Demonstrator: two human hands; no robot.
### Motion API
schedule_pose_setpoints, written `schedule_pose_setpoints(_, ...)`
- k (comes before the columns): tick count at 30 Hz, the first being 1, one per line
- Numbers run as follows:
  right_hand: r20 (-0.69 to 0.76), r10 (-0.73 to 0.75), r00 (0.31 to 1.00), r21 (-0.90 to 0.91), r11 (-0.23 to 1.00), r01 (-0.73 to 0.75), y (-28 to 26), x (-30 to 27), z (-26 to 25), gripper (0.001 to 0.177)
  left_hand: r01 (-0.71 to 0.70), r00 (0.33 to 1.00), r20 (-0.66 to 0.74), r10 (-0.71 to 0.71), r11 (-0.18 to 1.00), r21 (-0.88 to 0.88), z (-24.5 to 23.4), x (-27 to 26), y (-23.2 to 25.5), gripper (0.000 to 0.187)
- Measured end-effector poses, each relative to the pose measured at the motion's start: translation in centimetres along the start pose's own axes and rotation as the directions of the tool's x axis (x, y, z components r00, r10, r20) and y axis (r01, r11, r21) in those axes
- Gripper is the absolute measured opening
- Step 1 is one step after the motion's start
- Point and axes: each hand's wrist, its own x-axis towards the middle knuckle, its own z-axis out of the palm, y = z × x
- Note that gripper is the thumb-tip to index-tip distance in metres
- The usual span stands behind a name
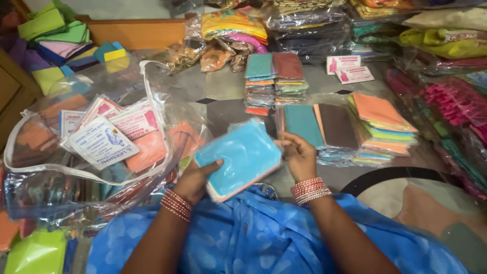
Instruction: The person sits on the floor and sorts through stacks of colorful, plastic-wrapped fabric pieces. They pick up individual pieces, inspect them, and place them into organized piles or a clear plastic bag.
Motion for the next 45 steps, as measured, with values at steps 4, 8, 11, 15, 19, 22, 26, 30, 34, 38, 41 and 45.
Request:
schedule_pose_setpoints(4, 0.235, 0.082, 0.969, -0.121, 0.991, -0.055, -1.2, -0.2, 0.1, 0.038, 0.043, 0.984, 0.158, -0.084, 0.968, 0.248, -0.1, -0.6, -0.1, 0.061)
schedule_pose_setpoints(8, 0.453, 0.101, 0.886, -0.298, 0.954, 0.044, -2.0, -1.7, 0.4, 0.042, 0.015, 0.965, 0.244, -0.094, 0.951, 0.308, -0.1, -0.7, -0.9, 0.057)
schedule_pose_setpoints(11, 0.293, 0.196, 0.936, -0.14, 0.977, -0.161, -0.9, -1.9, 0.9, 0.033, 0.175, 0.984, 0.045, -0.171, 0.977, -0.118, -0.4, -0.2, -0.8, 0.049)
schedule_pose_setpoints(15, 0.045, 0.317, 0.947, 0.389, 0.868, -0.309, 0.7, -2.6, 3.5, 0.035, 0.054, 0.977, 0.213, 0.004, 0.962, -0.269, -0.9, -0.2, -0.3, 0.054)
schedule_pose_setpoints(19, 0.107, 0.235, 0.966, 0.265, 0.93, -0.255, 1.9, -4.4, 5.7, 0.041, -0.049, 0.999, 0.002, 0.049, 0.995, -0.082, 0.5, 0.2, -2.0, 0.052)
schedule_pose_setpoints(22, 0.086, 0.081, 0.993, 0.007, 0.997, -0.082, 1.9, -5.2, 6.8, 0.046, -0.143, 0.975, -0.169, 0.147, 0.989, 0.036, 0.5, 0.2, -2.1, 0.057)
schedule_pose_setpoints(26, -0.034, 0.337, 0.941, -0.132, 0.932, -0.338, 1.9, -6.1, 7.3, 0.046, -0.163, 0.93, -0.303, 0.207, 0.973, 0.166, 0.1, 0.1, -2.2, 0.049)
schedule_pose_setpoints(30, 0.019, 0.155, 0.988, -0.061, 0.986, -0.154, 4.5, -6.0, 6.7, 0.03, -0.001, 0.91, -0.405, 0.086, 0.979, 0.204, -0.8, 0.5, -2.9, 0.035)
schedule_pose_setpoints(34, -0.055, 0.429, 0.902, 0.037, 0.903, -0.427, 3.6, -5.4, 6.1, 0.025, -0.014, 0.896, -0.432, 0.098, 0.981, 0.192, -1.3, 0.8, -3.1, 0.031)
schedule_pose_setpoints(38, -0.228, 0.398, 0.889, 0.022, 0.915, -0.404, 2.7, -4.3, 5.0, 0.026, -0.163, 0.796, -0.457, 0.398, 0.867, 0.472, -1.5, 1.3, -3.0, 0.026)
schedule_pose_setpoints(41, -0.284, 0.312, 0.907, 0.059, 0.949, -0.309, 3.5, -3.4, 3.8, 0.026, -0.17, 0.623, -0.383, 0.682, 0.596, 0.785, -2.8, 1.8, -2.1, 0.025)
schedule_pose_setpoints(45, -0.179, 0.233, 0.956, 0.093, 0.971, -0.219, 5.0, -2.0, 2.5, 0.03, -0.204, 0.574, -0.363, 0.734, 0.557, 0.805, -3.3, 1.9, -2.1, 0.025)
